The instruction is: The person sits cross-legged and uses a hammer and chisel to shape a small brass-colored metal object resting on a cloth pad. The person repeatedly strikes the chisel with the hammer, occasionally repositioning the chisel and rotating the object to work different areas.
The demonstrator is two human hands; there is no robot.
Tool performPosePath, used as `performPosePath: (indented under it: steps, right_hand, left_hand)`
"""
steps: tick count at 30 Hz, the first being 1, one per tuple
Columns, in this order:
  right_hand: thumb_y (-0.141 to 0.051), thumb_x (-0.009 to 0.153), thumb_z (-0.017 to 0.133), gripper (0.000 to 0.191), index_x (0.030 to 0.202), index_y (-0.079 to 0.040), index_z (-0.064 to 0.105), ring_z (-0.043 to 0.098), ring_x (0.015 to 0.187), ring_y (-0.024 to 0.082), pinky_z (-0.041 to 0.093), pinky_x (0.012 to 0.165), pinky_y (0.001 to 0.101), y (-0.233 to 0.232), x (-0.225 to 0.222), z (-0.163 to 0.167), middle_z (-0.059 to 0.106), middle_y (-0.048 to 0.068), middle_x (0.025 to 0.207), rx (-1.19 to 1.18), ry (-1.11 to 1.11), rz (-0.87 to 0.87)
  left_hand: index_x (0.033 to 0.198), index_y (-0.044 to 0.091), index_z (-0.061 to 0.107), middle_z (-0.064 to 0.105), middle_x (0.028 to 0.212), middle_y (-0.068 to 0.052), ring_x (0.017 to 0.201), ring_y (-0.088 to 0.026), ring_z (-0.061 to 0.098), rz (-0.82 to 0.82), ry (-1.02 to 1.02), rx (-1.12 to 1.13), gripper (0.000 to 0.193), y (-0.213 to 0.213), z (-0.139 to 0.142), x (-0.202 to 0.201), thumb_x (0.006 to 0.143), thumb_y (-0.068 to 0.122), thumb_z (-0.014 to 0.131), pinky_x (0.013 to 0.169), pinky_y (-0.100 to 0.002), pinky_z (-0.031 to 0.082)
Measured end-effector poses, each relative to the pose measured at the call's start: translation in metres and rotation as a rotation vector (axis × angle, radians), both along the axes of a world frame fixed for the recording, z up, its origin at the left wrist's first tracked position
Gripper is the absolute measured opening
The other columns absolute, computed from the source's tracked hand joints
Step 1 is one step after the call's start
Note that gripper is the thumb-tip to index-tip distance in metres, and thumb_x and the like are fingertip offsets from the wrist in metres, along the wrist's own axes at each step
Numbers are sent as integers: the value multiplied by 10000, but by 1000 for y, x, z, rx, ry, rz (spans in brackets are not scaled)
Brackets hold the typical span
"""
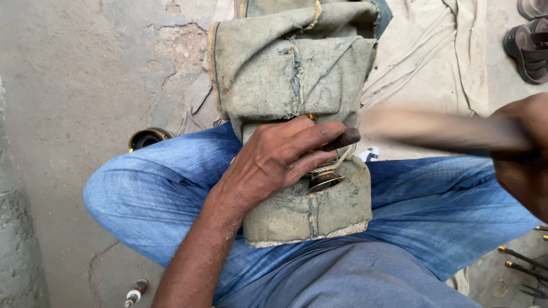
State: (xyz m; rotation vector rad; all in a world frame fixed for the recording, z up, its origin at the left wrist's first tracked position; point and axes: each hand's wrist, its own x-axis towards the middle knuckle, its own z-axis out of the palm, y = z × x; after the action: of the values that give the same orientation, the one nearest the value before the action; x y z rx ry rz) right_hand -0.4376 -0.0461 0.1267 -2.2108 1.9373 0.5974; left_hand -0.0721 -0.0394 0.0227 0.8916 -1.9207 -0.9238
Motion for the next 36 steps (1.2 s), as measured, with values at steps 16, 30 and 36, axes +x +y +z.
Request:
performPosePath:
  steps: [16,30,36]
  right_hand:
    - [92,928,773,413,1171,-89,492,712,1057,208,652,1002,386,71,77,-49,687,110,1054,-126,-1698,-232]
    - [47,821,800,470,1226,13,565,734,773,188,643,662,347,76,-32,-32,704,112,849,119,-1274,-408]
    - [-84,724,917,548,1188,-40,629,713,657,138,611,612,313,75,-43,-36,658,74,791,204,-839,-392]
  left_hand:
    - [1294,101,660,721,1008,-75,841,-210,725,130,93,135,389,7,23,-30,942,192,800,723,-337,581]
    - [1252,143,589,674,858,-134,780,-377,697,8,-399,139,361,-12,61,-68,923,187,730,672,-488,554]
    - [1290,157,580,666,884,-124,764,-355,696,-13,-433,132,383,-13,65,-69,934,190,717,649,-473,564]
